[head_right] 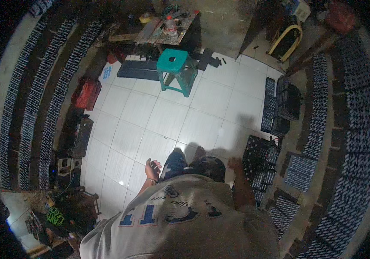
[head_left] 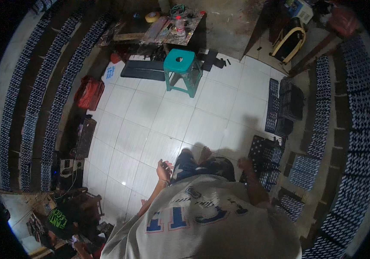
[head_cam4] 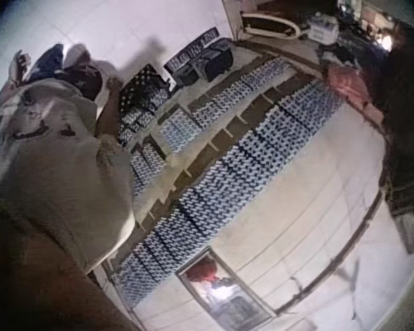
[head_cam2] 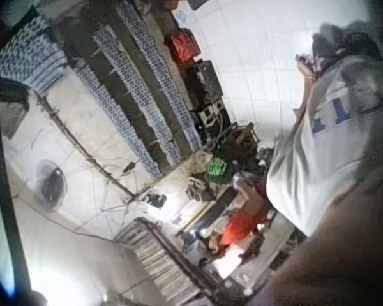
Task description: The person sits on the floor and assembles several dark gray plastic components by hand, fitting them together into a larger unit. The person then stands, carries the assembled unit to a workbench, and places it down.
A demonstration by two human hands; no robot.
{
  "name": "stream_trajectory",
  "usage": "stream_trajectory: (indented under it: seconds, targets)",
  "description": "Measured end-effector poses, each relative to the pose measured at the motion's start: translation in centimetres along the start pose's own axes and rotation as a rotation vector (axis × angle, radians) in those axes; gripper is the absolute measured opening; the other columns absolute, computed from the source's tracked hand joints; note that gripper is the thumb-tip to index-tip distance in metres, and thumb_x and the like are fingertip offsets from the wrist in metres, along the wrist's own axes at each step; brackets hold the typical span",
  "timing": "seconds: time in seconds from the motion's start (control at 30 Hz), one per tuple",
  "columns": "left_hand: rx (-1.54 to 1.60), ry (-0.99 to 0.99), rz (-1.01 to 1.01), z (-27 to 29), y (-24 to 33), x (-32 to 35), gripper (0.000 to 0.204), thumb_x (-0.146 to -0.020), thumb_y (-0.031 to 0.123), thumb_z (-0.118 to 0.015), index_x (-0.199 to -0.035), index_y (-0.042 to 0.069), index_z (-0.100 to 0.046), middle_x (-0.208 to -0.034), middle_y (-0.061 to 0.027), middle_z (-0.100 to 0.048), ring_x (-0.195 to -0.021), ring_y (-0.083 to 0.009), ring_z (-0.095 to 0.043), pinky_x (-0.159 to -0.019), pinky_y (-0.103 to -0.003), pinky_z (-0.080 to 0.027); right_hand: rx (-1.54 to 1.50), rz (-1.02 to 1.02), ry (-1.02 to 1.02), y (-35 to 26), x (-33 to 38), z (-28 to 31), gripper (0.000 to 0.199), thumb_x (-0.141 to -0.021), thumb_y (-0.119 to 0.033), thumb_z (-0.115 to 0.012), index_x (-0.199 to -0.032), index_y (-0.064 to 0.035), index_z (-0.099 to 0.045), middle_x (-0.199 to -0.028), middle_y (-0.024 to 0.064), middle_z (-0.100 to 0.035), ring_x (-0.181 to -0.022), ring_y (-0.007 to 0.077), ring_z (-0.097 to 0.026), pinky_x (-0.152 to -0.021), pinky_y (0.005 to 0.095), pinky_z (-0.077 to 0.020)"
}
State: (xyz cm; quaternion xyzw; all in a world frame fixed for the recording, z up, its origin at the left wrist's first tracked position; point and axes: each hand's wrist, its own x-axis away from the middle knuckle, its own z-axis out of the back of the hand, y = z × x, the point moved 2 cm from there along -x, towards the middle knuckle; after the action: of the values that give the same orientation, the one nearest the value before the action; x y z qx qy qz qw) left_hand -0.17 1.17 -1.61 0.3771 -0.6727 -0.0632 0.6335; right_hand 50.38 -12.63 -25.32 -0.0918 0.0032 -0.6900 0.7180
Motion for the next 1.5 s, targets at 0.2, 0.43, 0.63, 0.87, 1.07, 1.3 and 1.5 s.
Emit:
stream_trajectory:
  seconds: [0.2,0.43,0.63,0.87,1.07,1.3,1.5]
  targets:
    - [-0.144,0.196,0.108,-2.2,1.3,-6.0,0.046,-0.085,0.037,-0.049,-0.107,-0.003,-0.052,-0.087,-0.014,-0.061,-0.07,-0.0248,-0.058,-0.059,-0.034,-0.047,-1.343,-0.522,0.042,4.6,-22.7,12.7,0.024,-0.08,-0.025,-0.064,-0.093,-0.0061,-0.062,-0.07,0.0077,-0.062,-0.054,0.0187,-0.058,-0.049,0.0311,-0.0495]
    - [-0.653,0.002,0.347,-7.2,5.6,-15.6,0.03,-0.088,0.023,-0.054,-0.11,0.003,-0.053,-0.095,-0.0125,-0.063,-0.075,-0.0225,-0.063,-0.061,-0.034,-0.05,-1.698,-0.646,-0.281,0.2,-42.8,13.6,0.041,-0.08,-0.032,-0.063,-0.109,-0.003,-0.057,-0.09,0.0077,-0.062,-0.077,0.0196,-0.061,-0.065,0.0344,-0.0514]
    - [-0.203,-0.062,0.089,-15.2,12.3,-14.5,0.035,-0.09,0.026,-0.047,-0.11,-0.003,-0.05,-0.098,-0.0186,-0.061,-0.083,-0.0296,-0.063,-0.07,-0.036,-0.053,-1.238,-0.765,-0.36,-2.1,-61.1,8.2,0.08,-0.069,-0.044,-0.072,-0.126,0.0017,-0.039,-0.093,0.0096,-0.062,-0.088,0.0227,-0.059,-0.072,0.0326,-0.0478]
    - [-0.681,0.374,0.329,-19.4,1.7,-12.5,0.028,-0.086,0.025,-0.057,-0.098,0.0,-0.058,-0.086,-0.0124,-0.064,-0.076,-0.0215,-0.062,-0.067,-0.034,-0.05,-1.472,-0.739,-0.228,-3.2,-77.5,1.5,0.086,-0.062,-0.044,-0.079,-0.121,0.008,-0.043,-0.111,0.0188,-0.057,-0.103,0.0215,-0.055,-0.088,0.0334,-0.043]
    - [-1.25,0.484,0.213,-29.8,-1.3,-11.5,0.03,-0.078,0.028,-0.062,-0.089,0.001,-0.062,-0.084,-0.0168,-0.064,-0.076,-0.031,-0.062,-0.069,-0.041,-0.048,-1.696,-0.635,-0.429,-1.4,-80.0,1.5,0.046,-0.066,-0.031,-0.077,-0.102,-0.0068,-0.063,-0.094,0.0055,-0.066,-0.087,0.0164,-0.06,-0.077,0.0312,-0.0459]
    - [-1.388,0.359,-0.041,-29.9,-0.6,-14.2,0.023,-0.079,0.022,-0.061,-0.085,0.001,-0.06,-0.081,-0.0181,-0.063,-0.075,-0.0335,-0.061,-0.066,-0.042,-0.048,-1.749,-0.64,-0.359,4.4,-72.7,3.1,0.034,-0.07,-0.023,-0.073,-0.097,-0.0044,-0.062,-0.088,0.0071,-0.064,-0.079,0.0164,-0.062,-0.064,0.0299,-0.0501]
    - [-1.468,0.394,0.201,-29.6,2.6,-16.4,0.03,-0.079,0.032,-0.059,-0.081,0.002,-0.059,-0.079,-0.017,-0.063,-0.075,-0.0338,-0.061,-0.069,-0.042,-0.046,-1.509,-0.63,-0.346,14.0,-64.7,3.8,0.065,-0.059,-0.031,-0.08,-0.111,0.0001,-0.057,-0.104,0.0127,-0.063,-0.09,0.021,-0.062,-0.076,0.0338,-0.0493]
